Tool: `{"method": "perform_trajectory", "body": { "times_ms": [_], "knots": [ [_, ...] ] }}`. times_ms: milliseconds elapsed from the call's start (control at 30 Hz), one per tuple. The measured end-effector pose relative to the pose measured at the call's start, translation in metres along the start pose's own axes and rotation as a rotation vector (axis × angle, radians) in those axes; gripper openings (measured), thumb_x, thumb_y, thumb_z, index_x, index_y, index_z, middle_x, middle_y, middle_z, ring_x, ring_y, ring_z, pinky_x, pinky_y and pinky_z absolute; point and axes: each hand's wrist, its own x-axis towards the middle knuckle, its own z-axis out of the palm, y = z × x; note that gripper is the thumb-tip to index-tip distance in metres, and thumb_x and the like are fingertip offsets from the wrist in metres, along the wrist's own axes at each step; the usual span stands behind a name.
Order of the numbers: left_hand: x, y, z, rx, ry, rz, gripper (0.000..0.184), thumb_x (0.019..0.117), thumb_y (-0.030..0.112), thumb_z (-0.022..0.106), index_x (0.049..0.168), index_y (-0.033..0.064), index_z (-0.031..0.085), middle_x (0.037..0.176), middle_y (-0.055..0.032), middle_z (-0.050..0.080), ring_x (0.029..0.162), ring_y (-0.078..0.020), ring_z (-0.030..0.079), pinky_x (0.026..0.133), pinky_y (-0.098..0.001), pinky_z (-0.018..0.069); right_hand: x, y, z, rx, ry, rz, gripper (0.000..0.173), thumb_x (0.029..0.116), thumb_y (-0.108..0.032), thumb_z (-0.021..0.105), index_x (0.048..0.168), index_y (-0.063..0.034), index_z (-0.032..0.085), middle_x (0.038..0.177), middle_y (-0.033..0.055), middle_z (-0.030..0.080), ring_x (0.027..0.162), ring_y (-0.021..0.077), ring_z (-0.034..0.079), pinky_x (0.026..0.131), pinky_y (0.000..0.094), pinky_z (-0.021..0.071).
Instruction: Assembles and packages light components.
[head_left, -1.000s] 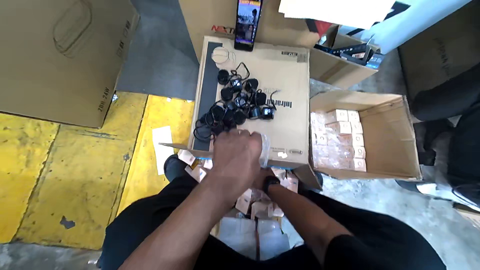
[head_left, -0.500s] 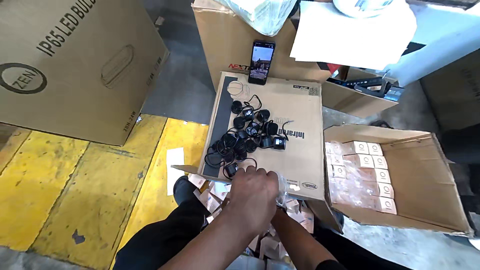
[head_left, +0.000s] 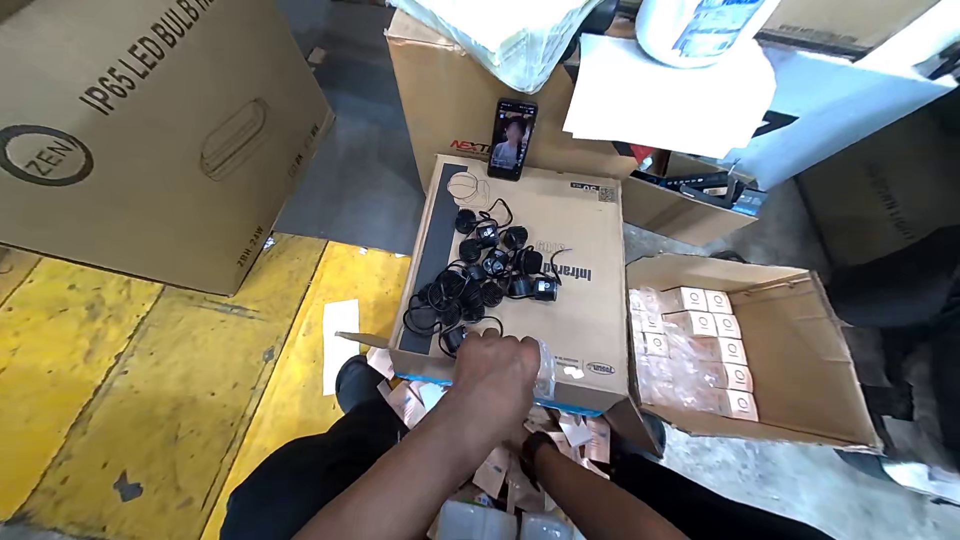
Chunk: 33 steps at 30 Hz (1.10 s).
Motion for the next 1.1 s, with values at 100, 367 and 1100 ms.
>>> {"method": "perform_trajectory", "body": {
  "times_ms": [100, 367, 1100],
  "knots": [
    [-0.002, -0.005, -0.005, -0.024, 0.071, -0.006, 0.019, 0.0924, 0.011, 0.06, 0.11, 0.0072, 0.066, 0.099, -0.0152, 0.071, 0.101, -0.0369, 0.069, 0.082, -0.0565, 0.0526, -0.011, 0.021, -0.003, 0.137, 0.174, 0.019, 0.053, 0.0991, -0.04, 0.065, 0.13, 0.0037, 0.062, 0.13, 0.0259, 0.062, 0.124, 0.037, 0.059, 0.107, 0.0555, 0.0457],
    [-0.009, -0.012, -0.004, -0.029, 0.305, 0.015, 0.015, 0.0855, 0.01, 0.072, 0.101, 0.0126, 0.072, 0.099, -0.0106, 0.066, 0.091, -0.0311, 0.067, 0.067, -0.0502, 0.0555, -0.159, -0.01, -0.089, 0.13, 0.193, -0.65, 0.029, 0.0786, -0.024, 0.081, 0.095, -0.0051, 0.066, 0.13, 0.0111, 0.065, 0.114, 0.0188, 0.065, 0.092, 0.038, 0.0568],
    [0.024, 0.003, 0.026, -0.316, 0.377, 0.055, 0.053, 0.0948, 0.019, 0.06, 0.148, 0.0144, 0.053, 0.097, -0.0061, 0.073, 0.087, -0.0254, 0.071, 0.078, -0.0515, 0.0579, -0.177, -0.052, -0.136, 0.292, 0.359, -0.913, 0.039, 0.0765, -0.016, 0.085, 0.111, -0.006, 0.072, 0.136, 0.0098, 0.059, 0.112, 0.0175, 0.064, 0.086, 0.0308, 0.0587]
  ]
}}
